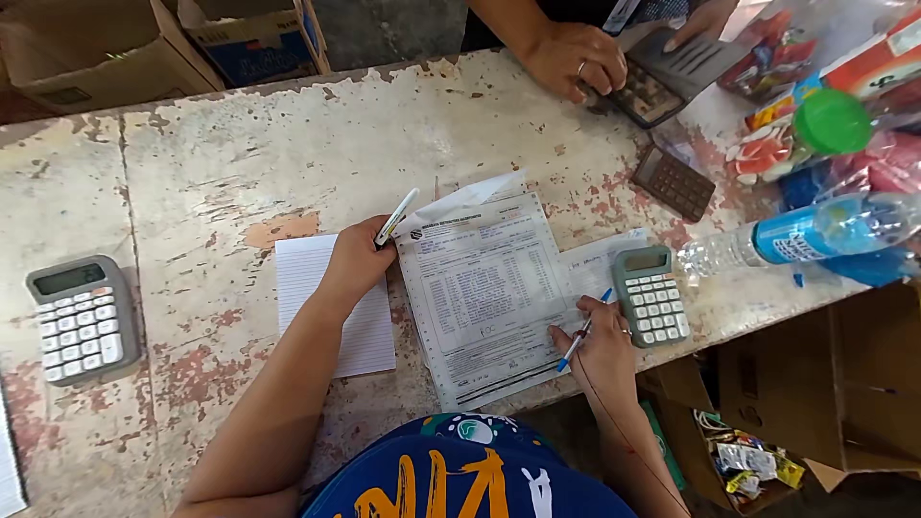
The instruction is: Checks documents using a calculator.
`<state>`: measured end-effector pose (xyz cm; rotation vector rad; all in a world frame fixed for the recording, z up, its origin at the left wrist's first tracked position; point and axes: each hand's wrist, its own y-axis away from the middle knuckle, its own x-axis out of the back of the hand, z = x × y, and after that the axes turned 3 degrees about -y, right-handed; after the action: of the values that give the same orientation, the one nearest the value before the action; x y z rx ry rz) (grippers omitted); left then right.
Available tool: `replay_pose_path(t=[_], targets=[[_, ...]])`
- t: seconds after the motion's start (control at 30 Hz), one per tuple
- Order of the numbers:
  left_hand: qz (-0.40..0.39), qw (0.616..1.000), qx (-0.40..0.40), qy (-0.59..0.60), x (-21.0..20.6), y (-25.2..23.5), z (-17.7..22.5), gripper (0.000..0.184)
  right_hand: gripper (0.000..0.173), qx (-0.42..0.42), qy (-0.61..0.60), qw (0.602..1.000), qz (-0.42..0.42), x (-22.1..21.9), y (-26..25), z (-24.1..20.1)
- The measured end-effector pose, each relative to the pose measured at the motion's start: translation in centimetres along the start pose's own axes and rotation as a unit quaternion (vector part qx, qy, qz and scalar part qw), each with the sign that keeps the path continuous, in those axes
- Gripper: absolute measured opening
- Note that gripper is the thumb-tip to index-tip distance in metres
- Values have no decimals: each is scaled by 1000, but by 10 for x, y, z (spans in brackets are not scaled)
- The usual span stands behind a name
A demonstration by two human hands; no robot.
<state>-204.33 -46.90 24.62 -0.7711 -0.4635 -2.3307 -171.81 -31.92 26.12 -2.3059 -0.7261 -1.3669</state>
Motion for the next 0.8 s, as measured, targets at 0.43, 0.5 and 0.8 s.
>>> replay_pose_path(t=[0.43,0.5,0.8], targets=[[7,1000,-10,1,0,2,0,35,58,-4,12,1000,2,-4,1,-6],[24,1000,-17,1,0,3,0,33,58,2,12,1000,5,-6,3,-6],[213,946,-230,-79,1,13,-4,17,58,14,7,1000,10,-8,5,-2]])
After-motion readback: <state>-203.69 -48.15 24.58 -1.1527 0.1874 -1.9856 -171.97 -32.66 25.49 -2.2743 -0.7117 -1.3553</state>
